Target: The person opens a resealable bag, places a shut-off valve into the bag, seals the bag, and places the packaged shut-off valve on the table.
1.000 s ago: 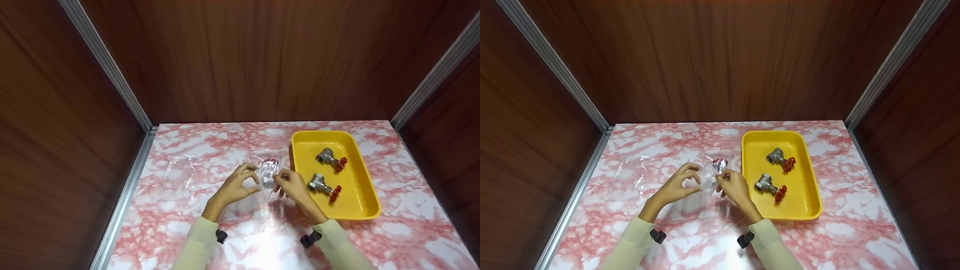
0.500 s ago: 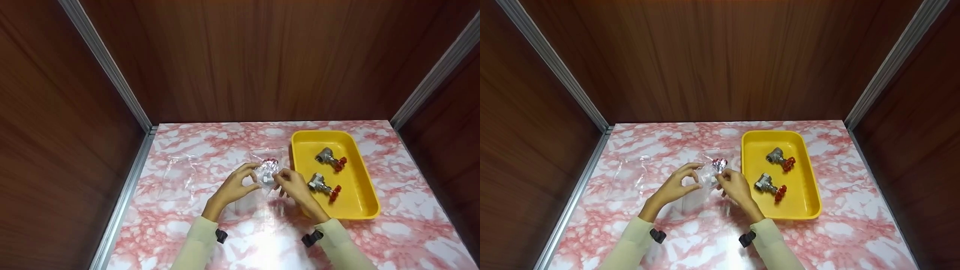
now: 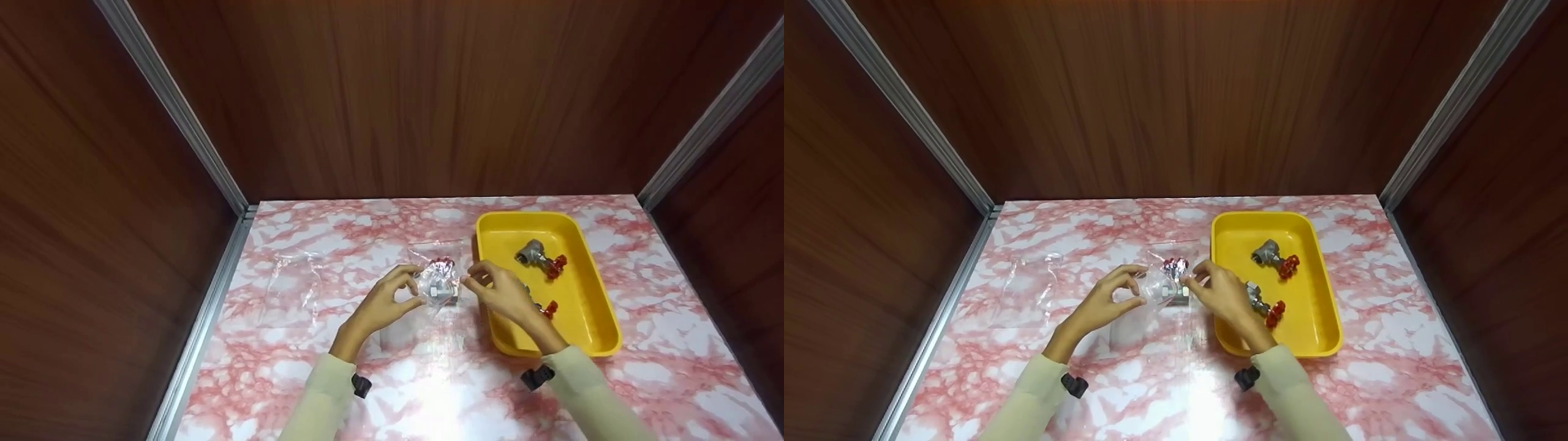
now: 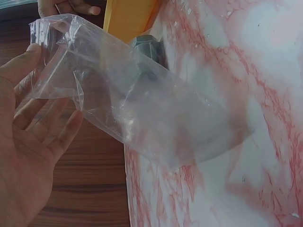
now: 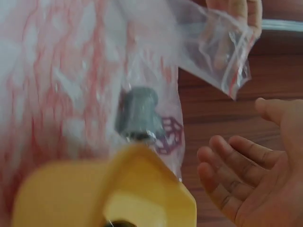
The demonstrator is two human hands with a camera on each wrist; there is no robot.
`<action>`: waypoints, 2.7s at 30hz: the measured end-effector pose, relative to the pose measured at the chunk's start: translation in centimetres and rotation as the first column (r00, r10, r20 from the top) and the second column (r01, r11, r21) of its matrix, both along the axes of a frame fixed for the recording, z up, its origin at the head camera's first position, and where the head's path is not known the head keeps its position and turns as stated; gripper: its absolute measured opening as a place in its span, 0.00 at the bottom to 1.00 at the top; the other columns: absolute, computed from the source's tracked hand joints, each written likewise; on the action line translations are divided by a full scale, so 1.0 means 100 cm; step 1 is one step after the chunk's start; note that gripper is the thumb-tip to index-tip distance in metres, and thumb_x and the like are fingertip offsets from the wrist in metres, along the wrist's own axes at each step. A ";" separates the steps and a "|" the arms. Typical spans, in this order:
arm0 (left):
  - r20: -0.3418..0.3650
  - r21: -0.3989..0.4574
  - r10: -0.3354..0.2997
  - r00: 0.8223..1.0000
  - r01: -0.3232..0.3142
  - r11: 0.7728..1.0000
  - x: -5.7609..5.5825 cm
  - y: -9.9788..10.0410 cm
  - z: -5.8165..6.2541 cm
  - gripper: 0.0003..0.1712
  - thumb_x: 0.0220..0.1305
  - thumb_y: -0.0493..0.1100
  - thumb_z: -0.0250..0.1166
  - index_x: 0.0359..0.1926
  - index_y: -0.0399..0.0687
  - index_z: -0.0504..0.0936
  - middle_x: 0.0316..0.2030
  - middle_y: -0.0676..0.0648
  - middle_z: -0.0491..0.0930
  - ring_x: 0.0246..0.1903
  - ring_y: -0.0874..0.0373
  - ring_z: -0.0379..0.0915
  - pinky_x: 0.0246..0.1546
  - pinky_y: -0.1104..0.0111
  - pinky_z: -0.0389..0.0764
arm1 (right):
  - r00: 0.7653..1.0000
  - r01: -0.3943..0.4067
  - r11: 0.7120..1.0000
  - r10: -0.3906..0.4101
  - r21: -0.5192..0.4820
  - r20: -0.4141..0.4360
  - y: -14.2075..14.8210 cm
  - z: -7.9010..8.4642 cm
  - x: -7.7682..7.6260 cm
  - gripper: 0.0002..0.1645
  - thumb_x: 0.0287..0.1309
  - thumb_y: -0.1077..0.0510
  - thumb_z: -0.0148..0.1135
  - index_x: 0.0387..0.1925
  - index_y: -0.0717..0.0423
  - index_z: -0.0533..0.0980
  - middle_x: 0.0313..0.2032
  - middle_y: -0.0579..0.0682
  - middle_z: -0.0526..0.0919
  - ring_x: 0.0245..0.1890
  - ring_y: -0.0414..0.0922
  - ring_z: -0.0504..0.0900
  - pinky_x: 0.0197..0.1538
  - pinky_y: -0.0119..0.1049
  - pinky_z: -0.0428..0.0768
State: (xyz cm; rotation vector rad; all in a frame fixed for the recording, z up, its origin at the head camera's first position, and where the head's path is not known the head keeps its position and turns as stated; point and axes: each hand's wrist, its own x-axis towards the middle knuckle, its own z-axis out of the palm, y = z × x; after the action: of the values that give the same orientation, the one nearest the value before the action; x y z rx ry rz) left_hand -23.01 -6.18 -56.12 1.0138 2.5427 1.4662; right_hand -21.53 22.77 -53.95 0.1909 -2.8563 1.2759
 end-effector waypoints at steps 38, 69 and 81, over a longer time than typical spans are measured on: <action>0.019 0.021 0.014 1.000 -0.015 1.000 0.002 -0.004 -0.003 0.15 0.72 0.46 0.72 0.39 0.43 0.76 0.73 0.44 0.71 0.73 0.48 0.70 0.72 0.53 0.77 | 0.970 -0.202 0.841 0.103 0.502 0.219 0.099 0.005 -0.020 0.56 0.64 0.30 0.69 0.74 0.68 0.66 0.71 0.74 0.72 0.69 0.73 0.72 0.66 0.73 0.75; 0.001 0.006 0.017 1.000 -0.017 1.000 0.005 -0.003 -0.004 0.13 0.73 0.47 0.72 0.39 0.49 0.76 0.72 0.46 0.72 0.72 0.50 0.71 0.69 0.55 0.79 | 0.885 -0.282 0.864 0.066 0.418 0.461 0.095 -0.022 -0.022 0.51 0.65 0.38 0.72 0.70 0.69 0.62 0.37 0.58 0.81 0.27 0.47 0.81 0.31 0.38 0.79; -0.028 0.021 0.015 0.999 -0.014 1.000 0.004 -0.003 -0.004 0.12 0.73 0.46 0.72 0.38 0.49 0.76 0.71 0.45 0.74 0.70 0.46 0.73 0.66 0.51 0.81 | 0.885 -0.260 0.869 0.040 0.421 0.463 0.098 -0.025 -0.025 0.50 0.62 0.31 0.72 0.68 0.61 0.65 0.31 0.53 0.78 0.26 0.46 0.79 0.29 0.36 0.78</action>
State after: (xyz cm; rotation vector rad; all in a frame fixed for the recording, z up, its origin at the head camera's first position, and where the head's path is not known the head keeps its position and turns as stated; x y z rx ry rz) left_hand -22.61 -6.46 -56.54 1.0281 2.5649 1.4955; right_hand -24.01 32.56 -56.42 0.1464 -3.5826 0.6602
